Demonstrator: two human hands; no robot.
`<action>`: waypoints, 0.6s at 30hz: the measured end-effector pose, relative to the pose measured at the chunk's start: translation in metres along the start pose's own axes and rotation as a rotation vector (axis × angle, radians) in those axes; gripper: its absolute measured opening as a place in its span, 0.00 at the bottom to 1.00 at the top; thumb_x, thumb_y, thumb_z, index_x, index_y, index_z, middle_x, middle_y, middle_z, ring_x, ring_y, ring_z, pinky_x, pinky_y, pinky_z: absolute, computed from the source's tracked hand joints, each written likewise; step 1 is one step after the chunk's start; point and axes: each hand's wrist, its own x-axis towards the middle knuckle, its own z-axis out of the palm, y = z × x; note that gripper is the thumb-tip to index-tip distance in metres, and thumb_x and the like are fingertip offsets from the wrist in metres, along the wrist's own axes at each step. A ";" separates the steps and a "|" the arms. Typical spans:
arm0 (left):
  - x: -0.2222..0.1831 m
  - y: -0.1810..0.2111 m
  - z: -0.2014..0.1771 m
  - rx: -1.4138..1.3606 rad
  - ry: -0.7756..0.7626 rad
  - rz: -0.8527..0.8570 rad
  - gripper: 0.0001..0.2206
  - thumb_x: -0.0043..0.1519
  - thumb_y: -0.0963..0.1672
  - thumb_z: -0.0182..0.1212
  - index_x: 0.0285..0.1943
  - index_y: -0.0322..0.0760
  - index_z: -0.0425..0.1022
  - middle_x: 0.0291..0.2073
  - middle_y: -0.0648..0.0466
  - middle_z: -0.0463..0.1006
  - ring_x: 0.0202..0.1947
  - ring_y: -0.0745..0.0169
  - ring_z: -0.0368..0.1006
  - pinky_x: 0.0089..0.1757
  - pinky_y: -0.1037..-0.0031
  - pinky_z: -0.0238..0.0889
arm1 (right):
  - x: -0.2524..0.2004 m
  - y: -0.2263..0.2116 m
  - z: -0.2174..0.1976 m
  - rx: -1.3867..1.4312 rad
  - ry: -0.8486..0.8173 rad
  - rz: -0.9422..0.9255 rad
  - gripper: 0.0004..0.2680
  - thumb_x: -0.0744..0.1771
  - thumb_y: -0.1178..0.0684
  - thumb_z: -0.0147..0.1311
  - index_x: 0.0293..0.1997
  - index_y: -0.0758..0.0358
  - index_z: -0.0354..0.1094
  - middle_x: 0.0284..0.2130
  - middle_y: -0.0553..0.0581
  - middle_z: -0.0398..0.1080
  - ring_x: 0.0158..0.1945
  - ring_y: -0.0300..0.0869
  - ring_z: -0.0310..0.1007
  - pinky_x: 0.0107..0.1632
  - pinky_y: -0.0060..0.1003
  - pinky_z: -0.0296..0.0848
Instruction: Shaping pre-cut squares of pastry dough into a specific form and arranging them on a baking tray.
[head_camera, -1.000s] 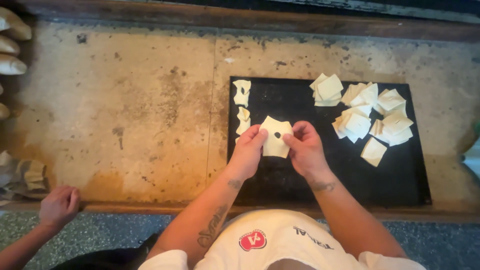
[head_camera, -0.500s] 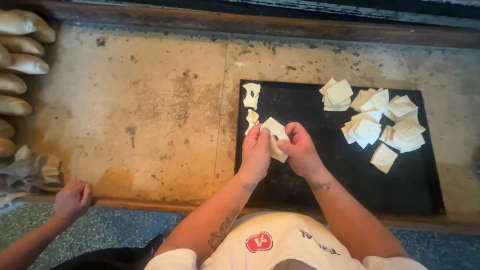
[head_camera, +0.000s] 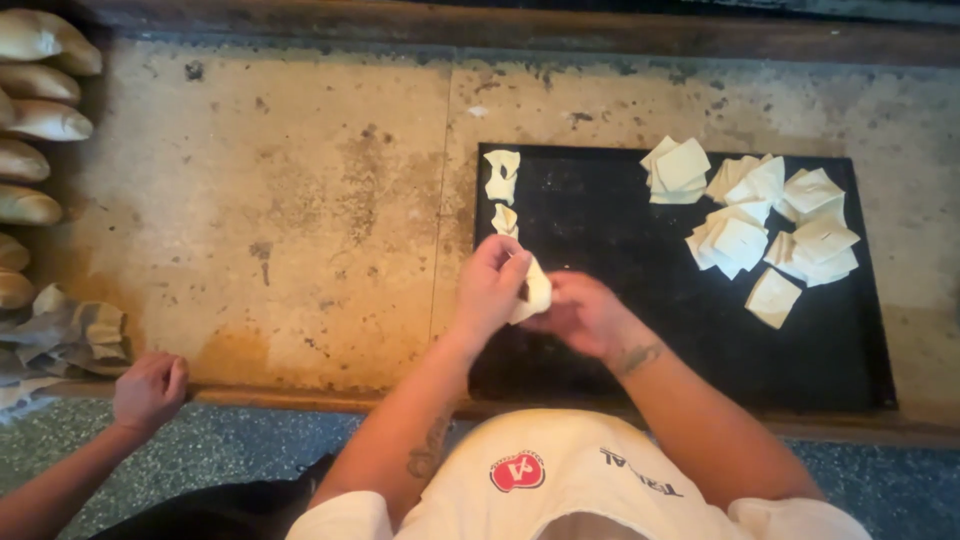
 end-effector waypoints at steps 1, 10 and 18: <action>0.003 0.002 -0.007 -0.172 -0.098 -0.048 0.03 0.64 0.42 0.60 0.38 0.42 0.77 0.20 0.54 0.77 0.16 0.64 0.76 0.22 0.77 0.69 | -0.008 0.004 -0.001 0.334 -0.249 0.126 0.12 0.59 0.57 0.54 0.41 0.76 0.73 0.40 0.71 0.78 0.51 0.58 0.79 0.59 0.67 0.72; -0.059 0.003 -0.033 0.066 -0.371 -0.416 0.21 0.62 0.56 0.63 0.45 0.36 0.85 0.35 0.45 0.83 0.41 0.55 0.77 0.45 0.62 0.69 | -0.003 0.002 -0.009 -0.785 -0.050 0.040 0.07 0.62 0.58 0.64 0.42 0.62 0.80 0.36 0.58 0.80 0.42 0.44 0.79 0.46 0.43 0.79; -0.078 -0.010 -0.043 0.426 -0.577 -0.414 0.20 0.59 0.53 0.66 0.47 0.35 0.81 0.35 0.46 0.81 0.43 0.50 0.77 0.43 0.62 0.71 | 0.025 0.053 -0.036 -0.684 0.090 0.226 0.11 0.64 0.56 0.64 0.49 0.68 0.76 0.31 0.63 0.75 0.28 0.43 0.75 0.30 0.38 0.82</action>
